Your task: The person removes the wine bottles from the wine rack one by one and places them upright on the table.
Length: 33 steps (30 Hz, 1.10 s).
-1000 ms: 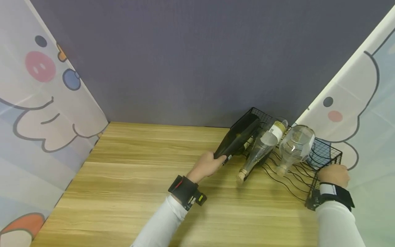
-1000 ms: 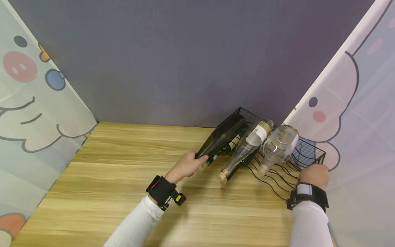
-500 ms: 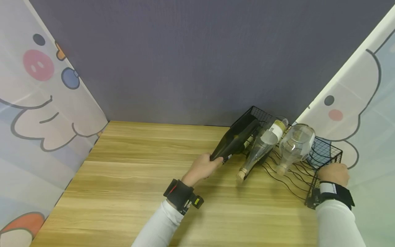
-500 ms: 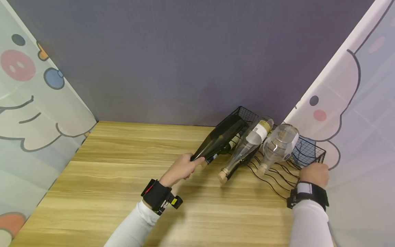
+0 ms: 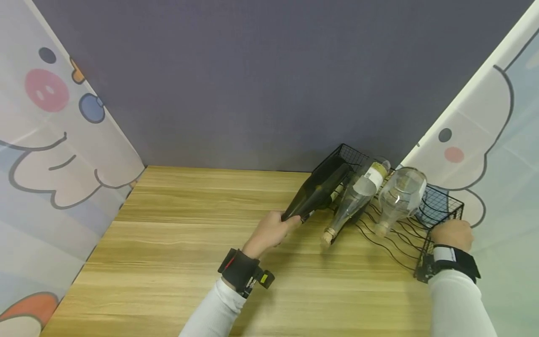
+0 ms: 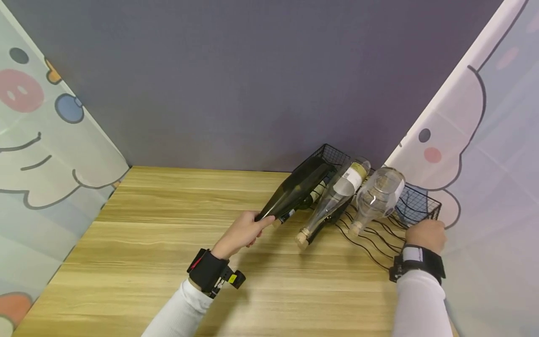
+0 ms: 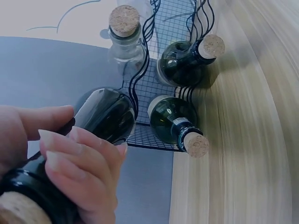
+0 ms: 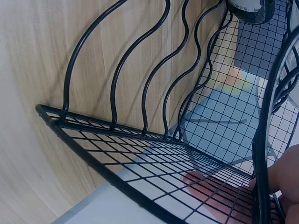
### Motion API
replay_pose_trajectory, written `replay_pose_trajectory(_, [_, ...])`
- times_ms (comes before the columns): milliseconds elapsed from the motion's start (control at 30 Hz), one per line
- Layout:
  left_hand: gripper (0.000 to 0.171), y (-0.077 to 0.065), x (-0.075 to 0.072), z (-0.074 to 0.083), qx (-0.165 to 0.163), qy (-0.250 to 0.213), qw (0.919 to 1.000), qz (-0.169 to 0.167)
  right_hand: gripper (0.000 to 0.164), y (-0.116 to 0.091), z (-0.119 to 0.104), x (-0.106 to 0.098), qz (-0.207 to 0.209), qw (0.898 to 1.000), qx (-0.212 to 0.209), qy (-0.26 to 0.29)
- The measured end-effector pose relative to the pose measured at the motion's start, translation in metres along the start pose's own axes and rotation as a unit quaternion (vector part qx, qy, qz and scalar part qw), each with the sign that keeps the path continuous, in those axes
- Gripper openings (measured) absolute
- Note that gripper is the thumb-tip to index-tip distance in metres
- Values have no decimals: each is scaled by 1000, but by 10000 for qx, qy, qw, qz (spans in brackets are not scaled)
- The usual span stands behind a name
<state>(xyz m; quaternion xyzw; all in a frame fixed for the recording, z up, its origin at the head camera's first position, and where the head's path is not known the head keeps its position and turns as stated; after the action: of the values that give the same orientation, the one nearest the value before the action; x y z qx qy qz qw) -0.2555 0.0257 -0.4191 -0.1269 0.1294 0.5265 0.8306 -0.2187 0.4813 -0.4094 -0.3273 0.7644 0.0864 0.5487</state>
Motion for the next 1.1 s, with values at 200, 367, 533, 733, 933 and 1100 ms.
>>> replay_pose_trajectory(200, [42, -1, -2, 0, -6, 91, 10000, 28, 61, -1, 0, -1, 37, 10000, 39, 45])
replay_pose_trajectory(367, [46, -3, -3, 0, -31, 114, 9999, 68, 59, -3, -3, -2, 132, 9998, -86, -99])
replay_pose_trajectory(533, [55, -5, -4, 3, -15, 62, 9999, 92, 60, -4, -4, -2, 161, 9996, -128, -172])
replay_pose_trajectory(733, [50, -10, -10, 8, -9, 26, 9998, 181, 61, -2, -2, -2, 102, 9999, 27, -77])
replay_pose_trajectory(933, [44, -16, -16, 14, -54, 93, 9997, 216, 60, 2, -1, 1, 70, 9999, 0, -103])
replay_pose_trajectory(1100, [41, -22, -24, 21, -122, 199, 9994, 266, 60, 3, -3, 1, 91, 9991, -151, -386])
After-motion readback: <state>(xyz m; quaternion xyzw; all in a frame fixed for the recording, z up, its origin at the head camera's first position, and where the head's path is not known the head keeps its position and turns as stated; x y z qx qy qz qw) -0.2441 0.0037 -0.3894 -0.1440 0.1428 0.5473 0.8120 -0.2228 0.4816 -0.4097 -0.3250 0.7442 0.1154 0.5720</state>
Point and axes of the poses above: each hand's wrist, its own y-axis towards the middle knuckle, its own x-axis out of the palm, z = x × y, the point moved 9 cm from there along y, towards the middle knuckle, and after that the axes turned 6 degrees about x, right-handed, at the moved point
